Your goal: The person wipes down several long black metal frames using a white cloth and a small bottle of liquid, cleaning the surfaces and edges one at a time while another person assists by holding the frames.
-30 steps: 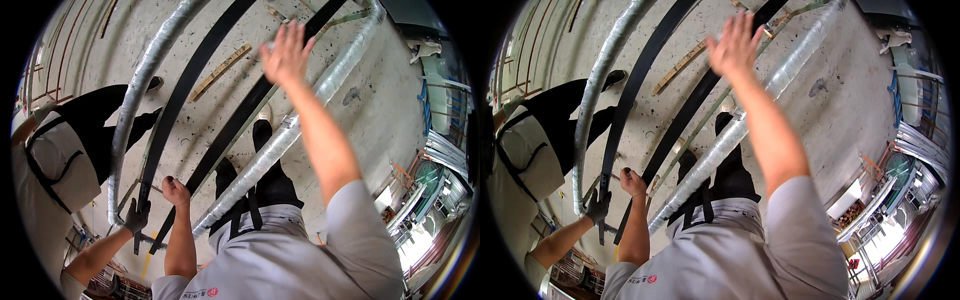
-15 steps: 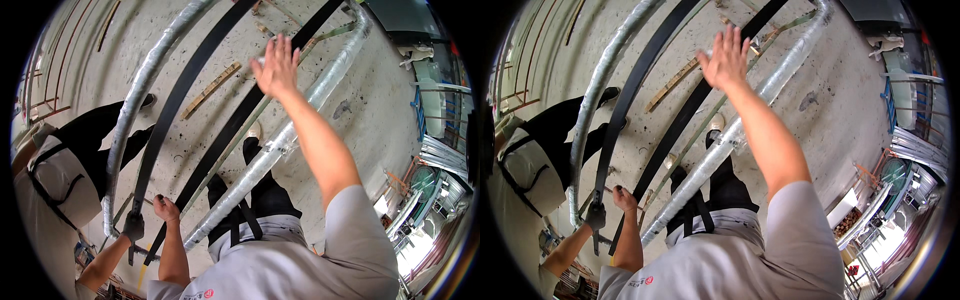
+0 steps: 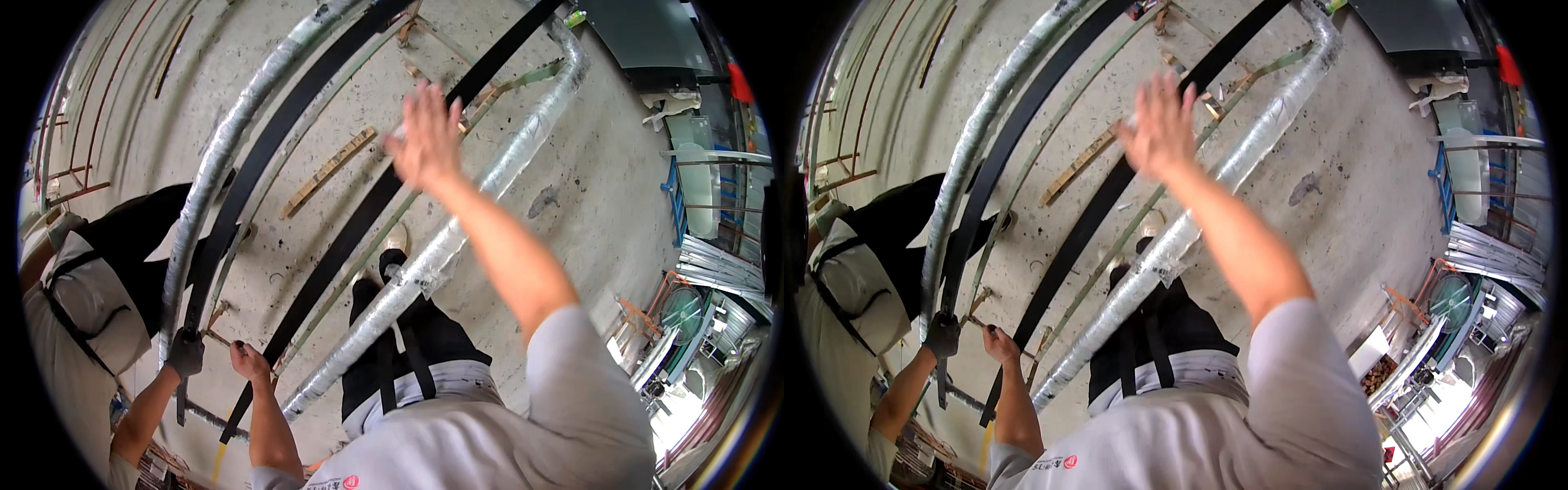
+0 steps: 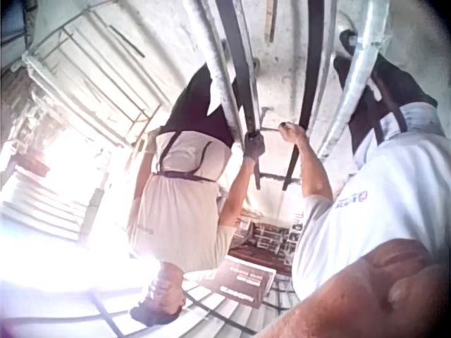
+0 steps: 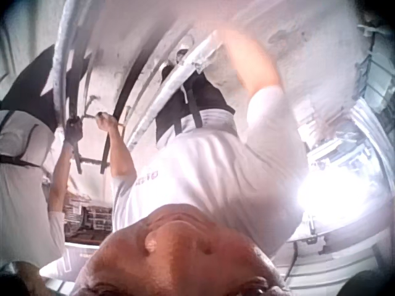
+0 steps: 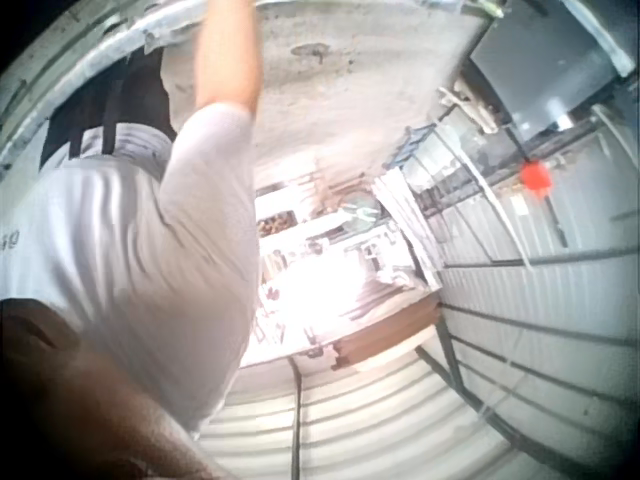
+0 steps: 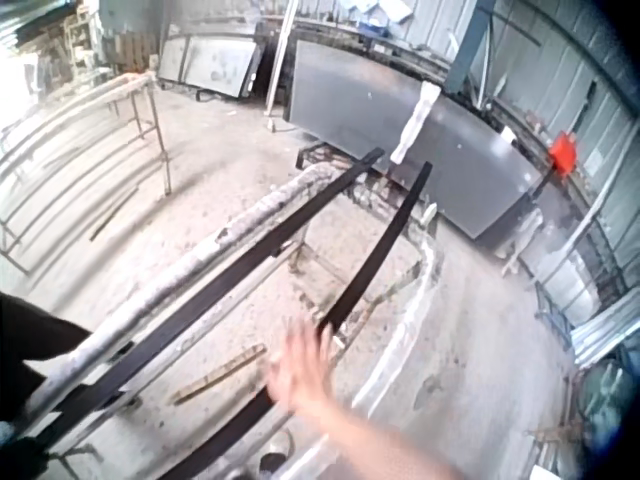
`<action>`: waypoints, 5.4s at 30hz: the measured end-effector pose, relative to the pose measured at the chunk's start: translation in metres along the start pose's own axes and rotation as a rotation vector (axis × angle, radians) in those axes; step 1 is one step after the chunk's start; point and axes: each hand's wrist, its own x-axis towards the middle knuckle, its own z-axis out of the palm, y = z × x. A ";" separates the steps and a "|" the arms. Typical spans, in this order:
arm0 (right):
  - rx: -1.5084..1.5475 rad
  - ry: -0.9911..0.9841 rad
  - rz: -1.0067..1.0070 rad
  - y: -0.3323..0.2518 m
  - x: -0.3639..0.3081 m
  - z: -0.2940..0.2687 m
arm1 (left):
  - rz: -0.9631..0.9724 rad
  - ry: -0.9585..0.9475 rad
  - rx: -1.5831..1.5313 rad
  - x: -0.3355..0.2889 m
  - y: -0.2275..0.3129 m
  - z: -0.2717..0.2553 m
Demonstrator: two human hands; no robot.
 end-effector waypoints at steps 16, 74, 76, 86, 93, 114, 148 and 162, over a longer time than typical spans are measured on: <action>0.032 -0.015 0.348 0.086 0.074 -0.028 | 0.077 -0.034 0.066 0.000 0.023 -0.001; 0.176 0.243 0.251 0.576 0.420 -0.060 | 0.058 0.127 0.040 0.034 0.687 0.219; 0.243 0.141 0.142 0.502 0.361 -0.061 | 0.033 0.133 -0.019 0.031 0.677 0.217; 0.035 0.200 0.250 0.649 0.478 -0.070 | 0.007 0.128 -0.141 0.034 0.667 0.224; 0.064 0.024 0.385 0.685 0.528 -0.091 | 0.051 0.174 -0.044 0.030 0.684 0.218; 0.003 -0.701 -0.870 0.283 0.257 -0.099 | 0.170 -0.007 -0.129 0.028 0.712 0.193; 0.543 -0.052 -0.490 0.490 0.258 -0.104 | 0.120 0.073 -0.039 -0.051 0.716 0.201; 0.371 -0.077 -0.722 0.561 0.300 -0.105 | 0.122 0.098 0.028 -0.055 0.714 0.204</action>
